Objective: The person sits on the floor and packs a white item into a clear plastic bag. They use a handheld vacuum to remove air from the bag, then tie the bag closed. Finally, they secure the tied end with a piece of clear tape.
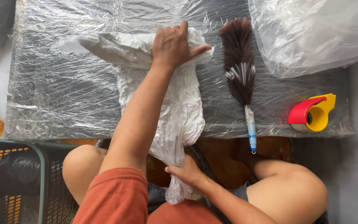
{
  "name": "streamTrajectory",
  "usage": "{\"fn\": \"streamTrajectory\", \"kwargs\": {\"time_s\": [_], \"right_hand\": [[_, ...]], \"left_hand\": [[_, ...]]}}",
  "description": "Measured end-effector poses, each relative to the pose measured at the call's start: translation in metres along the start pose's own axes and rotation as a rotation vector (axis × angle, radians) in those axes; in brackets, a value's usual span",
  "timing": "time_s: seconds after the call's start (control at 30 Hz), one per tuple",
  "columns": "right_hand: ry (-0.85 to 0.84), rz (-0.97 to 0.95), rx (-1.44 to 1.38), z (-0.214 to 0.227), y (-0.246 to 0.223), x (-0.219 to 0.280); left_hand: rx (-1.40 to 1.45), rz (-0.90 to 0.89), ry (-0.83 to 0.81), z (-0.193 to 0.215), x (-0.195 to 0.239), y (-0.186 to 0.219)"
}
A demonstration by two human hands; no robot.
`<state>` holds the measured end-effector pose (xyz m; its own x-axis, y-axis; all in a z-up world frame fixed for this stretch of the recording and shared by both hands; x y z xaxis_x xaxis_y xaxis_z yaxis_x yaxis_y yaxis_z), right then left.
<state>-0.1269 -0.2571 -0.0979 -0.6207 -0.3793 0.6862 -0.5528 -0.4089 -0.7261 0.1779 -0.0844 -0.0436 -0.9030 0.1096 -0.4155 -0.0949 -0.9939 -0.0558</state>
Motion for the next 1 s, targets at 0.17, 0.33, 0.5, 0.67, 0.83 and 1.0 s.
{"fn": "streamTrajectory", "kwargs": {"time_s": [0.17, 0.33, 0.5, 0.67, 0.83, 1.0], "right_hand": [[-0.01, 0.033, -0.07, -0.002, 0.003, 0.001], [0.005, -0.007, -0.056, -0.003, -0.004, 0.004], [0.028, -0.022, -0.127, -0.005, 0.004, -0.002], [0.03, -0.026, -0.142, -0.008, 0.007, -0.002], [0.022, -0.057, -0.117, -0.009, -0.002, 0.006], [0.027, -0.037, -0.146, -0.008, -0.007, 0.006]], "left_hand": [[0.275, 0.08, -0.348, 0.086, -0.006, -0.015], [0.057, 0.122, -0.465, 0.121, 0.019, -0.103], [-0.244, 0.027, -0.227, 0.091, 0.08, -0.114], [-0.259, 0.22, 0.04, 0.066, 0.13, -0.081], [-0.225, 0.391, 0.041, 0.046, 0.141, -0.076], [-0.2, 0.31, -0.443, 0.087, 0.122, -0.063]]}}
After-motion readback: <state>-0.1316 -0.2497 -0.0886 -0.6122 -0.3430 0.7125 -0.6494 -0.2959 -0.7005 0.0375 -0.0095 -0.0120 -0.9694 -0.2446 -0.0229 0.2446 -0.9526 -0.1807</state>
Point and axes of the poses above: each hand's wrist, its own x-axis away from the middle knuckle, its own z-axis out of the back of the hand, y = z × x, the point moved 1 cm from there along -x, towards the middle knuckle, and after that the axes turned 5 degrees about -x, right-handed, at the moved point
